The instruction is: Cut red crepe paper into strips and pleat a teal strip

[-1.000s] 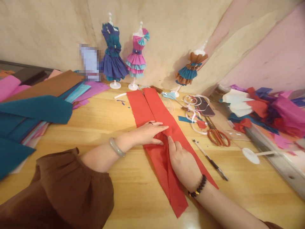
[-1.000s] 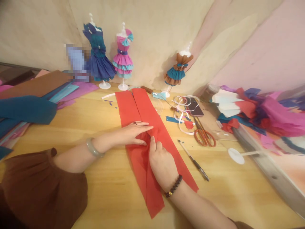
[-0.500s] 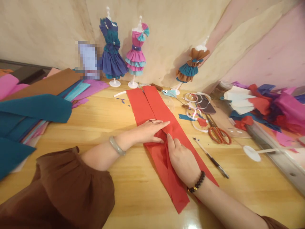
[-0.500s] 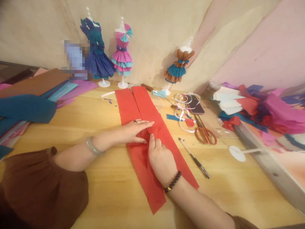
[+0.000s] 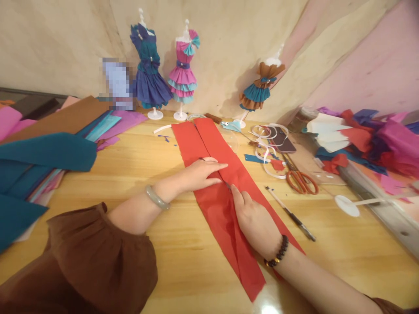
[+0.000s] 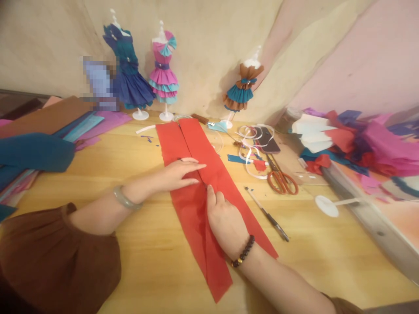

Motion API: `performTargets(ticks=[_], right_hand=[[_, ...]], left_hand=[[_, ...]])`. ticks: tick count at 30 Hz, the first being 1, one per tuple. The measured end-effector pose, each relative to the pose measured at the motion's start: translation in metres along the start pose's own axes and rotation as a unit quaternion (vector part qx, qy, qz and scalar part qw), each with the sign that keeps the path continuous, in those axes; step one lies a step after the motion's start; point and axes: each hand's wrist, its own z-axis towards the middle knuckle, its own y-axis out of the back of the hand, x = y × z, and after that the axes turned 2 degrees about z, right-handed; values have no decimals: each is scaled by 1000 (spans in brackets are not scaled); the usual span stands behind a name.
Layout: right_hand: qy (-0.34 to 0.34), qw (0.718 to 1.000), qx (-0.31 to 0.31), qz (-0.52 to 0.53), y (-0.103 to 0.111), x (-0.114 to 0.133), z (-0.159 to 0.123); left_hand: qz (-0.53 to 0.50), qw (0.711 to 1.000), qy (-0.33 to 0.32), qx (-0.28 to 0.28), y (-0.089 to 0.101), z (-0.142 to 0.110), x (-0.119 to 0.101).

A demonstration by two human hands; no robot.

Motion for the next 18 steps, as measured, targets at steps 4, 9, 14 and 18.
performTargets(ticks=[4, 9, 14, 18], right_hand=[[9, 1000, -15, 3, -3, -5, -8], [11, 1000, -12, 12, -2, -6, -10], [-2, 999, 24, 21, 5, -2, -3], [-19, 998, 57, 22, 12, 2, 4]], left_hand=[[75, 997, -14, 13, 2, 0, -4], [85, 996, -2, 4, 1, -1, -3], [61, 997, 19, 34, -3, 0, 3], [47, 997, 43, 43, -3, 1, 3]])
